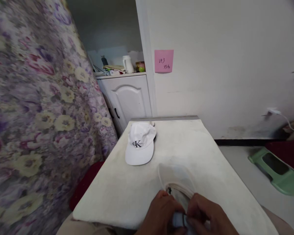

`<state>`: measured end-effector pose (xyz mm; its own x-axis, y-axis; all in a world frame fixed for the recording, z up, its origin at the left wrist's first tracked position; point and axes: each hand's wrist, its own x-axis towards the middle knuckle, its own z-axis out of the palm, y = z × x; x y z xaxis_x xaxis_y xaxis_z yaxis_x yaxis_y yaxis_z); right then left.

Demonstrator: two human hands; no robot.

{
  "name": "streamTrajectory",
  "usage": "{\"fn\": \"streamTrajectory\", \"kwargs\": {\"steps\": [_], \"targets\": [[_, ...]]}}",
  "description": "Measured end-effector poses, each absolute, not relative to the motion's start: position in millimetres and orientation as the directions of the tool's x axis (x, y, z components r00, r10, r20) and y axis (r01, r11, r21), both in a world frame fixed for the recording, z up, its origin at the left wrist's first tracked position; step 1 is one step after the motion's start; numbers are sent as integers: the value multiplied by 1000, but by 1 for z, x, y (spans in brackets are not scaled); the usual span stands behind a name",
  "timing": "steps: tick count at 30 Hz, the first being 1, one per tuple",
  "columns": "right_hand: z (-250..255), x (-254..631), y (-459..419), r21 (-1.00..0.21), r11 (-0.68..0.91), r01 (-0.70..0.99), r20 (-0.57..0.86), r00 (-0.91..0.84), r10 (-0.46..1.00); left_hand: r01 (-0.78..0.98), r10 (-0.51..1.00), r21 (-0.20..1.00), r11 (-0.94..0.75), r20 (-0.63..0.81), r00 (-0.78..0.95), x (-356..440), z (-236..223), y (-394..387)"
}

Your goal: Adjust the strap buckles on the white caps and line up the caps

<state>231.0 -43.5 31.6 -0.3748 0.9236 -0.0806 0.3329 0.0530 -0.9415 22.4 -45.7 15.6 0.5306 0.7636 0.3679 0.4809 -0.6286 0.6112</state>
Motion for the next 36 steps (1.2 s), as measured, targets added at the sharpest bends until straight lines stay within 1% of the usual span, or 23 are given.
{"fn": "streamTrajectory", "kwargs": {"steps": [2,6,10,14,16,19,21,24,30,36], "targets": [[31,233,-43,-943,52,328,-83,-383,920,480,771,623,-617,354,530,22,14,-45],[27,231,-43,-950,37,311,-96,-401,911,508,805,664,-549,258,534,23,17,-47],[25,228,-43,-934,89,345,-53,-381,923,544,848,700,-463,170,503,25,27,-51],[31,236,-40,-951,103,292,-11,-365,931,544,886,750,-377,121,447,23,34,-51],[33,240,-38,-967,48,250,-57,-395,917,529,889,768,-361,112,444,21,34,-50],[30,242,-36,-985,-144,100,-175,-509,843,505,888,785,-359,121,443,19,32,-50],[23,240,-35,-975,-222,-6,-180,-560,809,485,883,791,-373,143,447,19,29,-50],[12,236,-33,-966,-247,-81,-154,-585,796,457,863,790,-409,173,475,18,26,-48],[8,235,-28,-958,-262,-120,-140,-598,789,450,841,773,-448,194,505,19,31,-48],[10,233,-27,-949,-273,-155,-128,-603,788,467,830,760,-453,167,533,25,37,-48]]}}
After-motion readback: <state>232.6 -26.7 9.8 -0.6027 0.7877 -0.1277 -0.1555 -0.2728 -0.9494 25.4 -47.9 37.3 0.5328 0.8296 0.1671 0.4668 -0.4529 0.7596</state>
